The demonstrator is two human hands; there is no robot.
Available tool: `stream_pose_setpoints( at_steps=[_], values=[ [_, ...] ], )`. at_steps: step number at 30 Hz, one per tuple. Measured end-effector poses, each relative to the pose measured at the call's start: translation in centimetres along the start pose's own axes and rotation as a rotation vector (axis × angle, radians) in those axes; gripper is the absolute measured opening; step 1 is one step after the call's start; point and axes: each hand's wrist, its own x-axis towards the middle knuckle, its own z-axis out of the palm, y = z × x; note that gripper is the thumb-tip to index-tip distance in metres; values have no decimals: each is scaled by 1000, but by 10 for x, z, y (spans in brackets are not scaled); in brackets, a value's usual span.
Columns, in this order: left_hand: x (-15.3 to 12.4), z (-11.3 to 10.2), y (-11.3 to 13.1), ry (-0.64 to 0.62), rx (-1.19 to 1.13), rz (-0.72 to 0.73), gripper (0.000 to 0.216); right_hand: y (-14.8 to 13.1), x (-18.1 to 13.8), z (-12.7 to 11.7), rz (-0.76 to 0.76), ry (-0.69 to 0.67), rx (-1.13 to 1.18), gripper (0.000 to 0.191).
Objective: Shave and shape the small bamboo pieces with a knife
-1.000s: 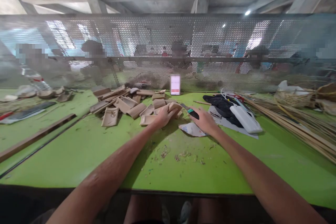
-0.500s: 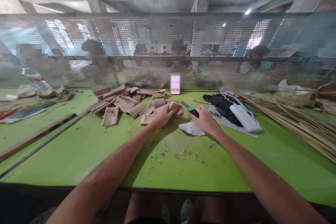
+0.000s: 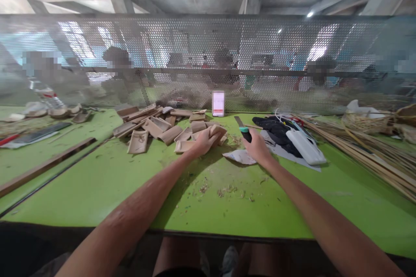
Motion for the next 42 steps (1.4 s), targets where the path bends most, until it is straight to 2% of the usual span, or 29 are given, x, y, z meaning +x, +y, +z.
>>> stream_pose_setpoints(
  at_steps=[4, 9, 17, 25, 42],
  values=[
    [-1, -2, 4, -10, -3, 4, 26, 1, 2, -4, 39, 6, 29, 30],
    [-1, -2, 6, -9, -21, 16, 26, -5, -1, -5, 78, -46, 87, 39],
    [-1, -1, 2, -19, 7, -8, 22, -12, -3, -13, 7, -75, 162, 29],
    [-3, -2, 8, -21, 8, -3, 21, -14, -3, -11, 37, -44, 254, 32],
    [-1, -3, 9, -57, -13, 2, 18, -5, -1, -8, 11, -34, 201, 30]
  ],
)
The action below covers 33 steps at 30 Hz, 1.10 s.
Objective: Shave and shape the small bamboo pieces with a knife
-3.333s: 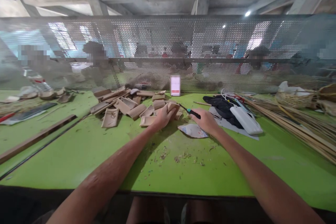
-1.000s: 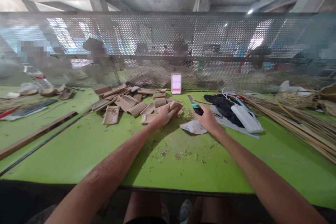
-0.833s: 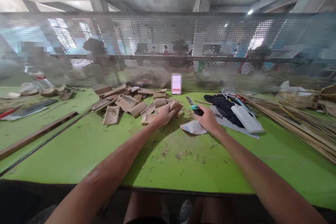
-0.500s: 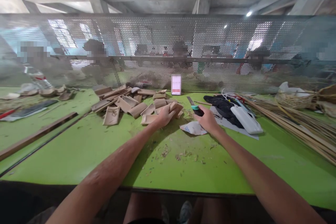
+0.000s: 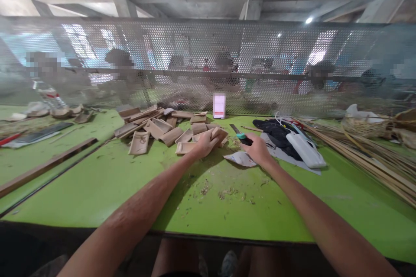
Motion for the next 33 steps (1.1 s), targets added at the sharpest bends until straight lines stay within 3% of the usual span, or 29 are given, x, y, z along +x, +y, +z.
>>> stream_pose_setpoints(
  at_steps=[8, 17, 26, 33],
  values=[
    [-3, -2, 6, -11, -34, 37, 29, 6, 3, 1, 2, 64, -27, 26],
    [0, 2, 0, 31, 24, 24, 30, 8, 2, 5, 217, 186, -73, 25],
    [-2, 0, 4, 4, 23, 46, 30, 2, 1, 3, 274, 172, -77, 20],
    [-1, 4, -6, 27, 62, 30, 24, -2, 1, 2, 179, 114, -14, 18]
  ],
)
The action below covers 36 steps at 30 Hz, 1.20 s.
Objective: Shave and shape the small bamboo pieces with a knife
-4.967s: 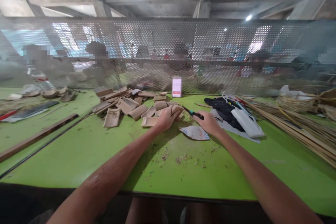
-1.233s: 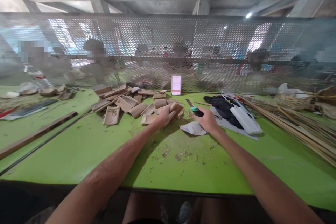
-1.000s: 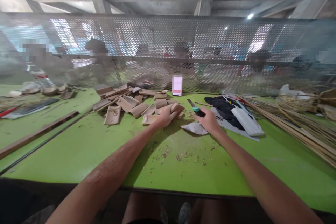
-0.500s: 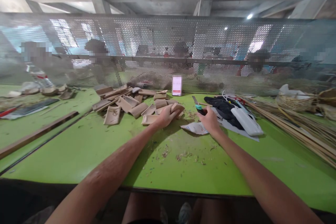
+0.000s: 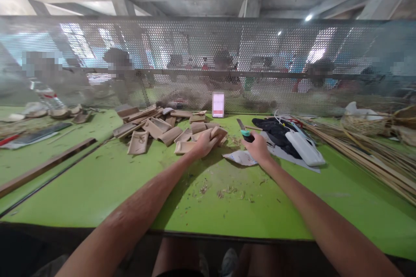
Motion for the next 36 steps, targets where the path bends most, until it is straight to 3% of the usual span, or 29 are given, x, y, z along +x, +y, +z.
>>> stream_pose_setpoints(
  at_steps=[10, 20, 24, 30, 36],
  values=[
    [-1, -3, 7, -18, -38, 15, 26, -1, 1, 0, -9, -7, 27, 21],
    [-1, -3, 8, 5, -18, 4, 27, -3, -2, -4, -74, 27, -95, 23],
    [-1, -3, 10, -3, -13, 13, 26, -6, -1, -6, -25, 37, -126, 28],
    [0, -3, 8, -3, 0, -6, 26, -8, 1, -5, 83, 15, -22, 28],
    [-1, -3, 6, -23, -79, 2, 24, -7, -1, -3, 6, 27, 64, 28]
  ],
)
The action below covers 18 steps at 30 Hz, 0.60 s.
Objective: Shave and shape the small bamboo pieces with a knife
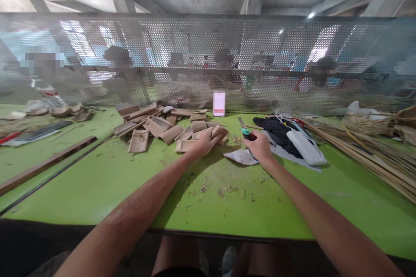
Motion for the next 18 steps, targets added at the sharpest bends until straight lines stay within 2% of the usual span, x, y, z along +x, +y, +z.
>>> stream_pose_setpoints(
  at_steps=[8, 18],
  values=[
    [0, -2, 6, 3, 8, 32, 27, 3, 2, -1, 23, 23, 35, 23],
    [2, 2, -4, 27, 108, 18, 21, 2, -2, 3, -8, 18, 42, 21]
  ],
)
